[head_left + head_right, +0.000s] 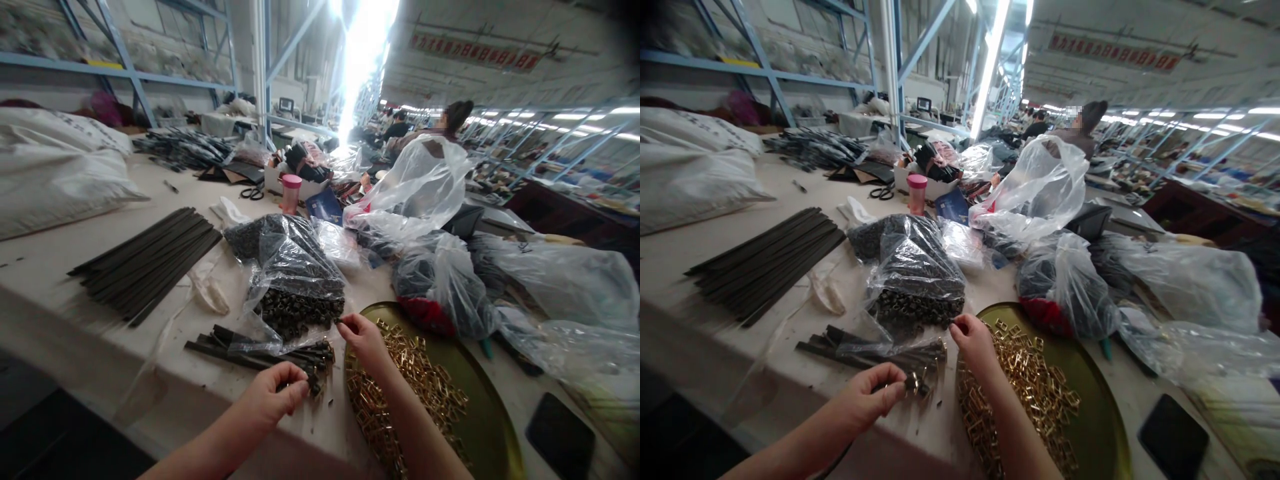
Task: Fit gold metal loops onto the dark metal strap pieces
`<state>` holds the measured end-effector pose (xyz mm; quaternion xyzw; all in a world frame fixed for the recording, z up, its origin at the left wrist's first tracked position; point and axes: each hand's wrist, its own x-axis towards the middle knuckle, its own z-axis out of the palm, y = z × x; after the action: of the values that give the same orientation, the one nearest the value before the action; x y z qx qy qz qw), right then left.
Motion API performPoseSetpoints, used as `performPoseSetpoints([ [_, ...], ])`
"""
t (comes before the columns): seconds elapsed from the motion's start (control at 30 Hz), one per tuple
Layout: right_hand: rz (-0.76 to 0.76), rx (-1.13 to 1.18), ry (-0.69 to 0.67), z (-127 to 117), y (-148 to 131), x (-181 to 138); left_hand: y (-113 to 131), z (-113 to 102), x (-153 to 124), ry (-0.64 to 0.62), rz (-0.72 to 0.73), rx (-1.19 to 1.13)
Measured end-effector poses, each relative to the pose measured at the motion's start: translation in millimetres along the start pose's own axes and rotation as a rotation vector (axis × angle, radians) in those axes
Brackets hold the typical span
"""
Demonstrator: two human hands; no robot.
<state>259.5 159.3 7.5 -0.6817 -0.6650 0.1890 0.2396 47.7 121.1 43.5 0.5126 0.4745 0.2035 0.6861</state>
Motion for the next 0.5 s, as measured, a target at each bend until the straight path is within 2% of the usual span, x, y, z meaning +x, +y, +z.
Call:
performPoseSetpoints([
  [0.07, 0.011, 0.155, -0.033, -5.3, -13.4, -20.3, 14.0, 4.7, 0.6, 0.059, 0.041, -0.051],
  [0.17, 0.082, 0.591, -0.120, -13.0, -35.5, -51.8, 31.8, 15.8, -1.9, 0.095, 0.076, -0.122],
  [0.23, 0.140, 0.801, -0.146, -16.1, -46.3, -69.4, 35.2, 23.6, -3.8, 0.096, 0.116, -0.119],
  [0.33, 0.159, 0.757, -0.074, -14.6, -52.0, -90.2, 26.2, 31.8, -4.8, 0.080, 0.203, 0.009],
  [0.5, 0.131, 0.592, 0.141, -3.6, -41.9, -112.3, 5.2, 37.3, 4.6, 0.054, 0.267, 0.259],
])
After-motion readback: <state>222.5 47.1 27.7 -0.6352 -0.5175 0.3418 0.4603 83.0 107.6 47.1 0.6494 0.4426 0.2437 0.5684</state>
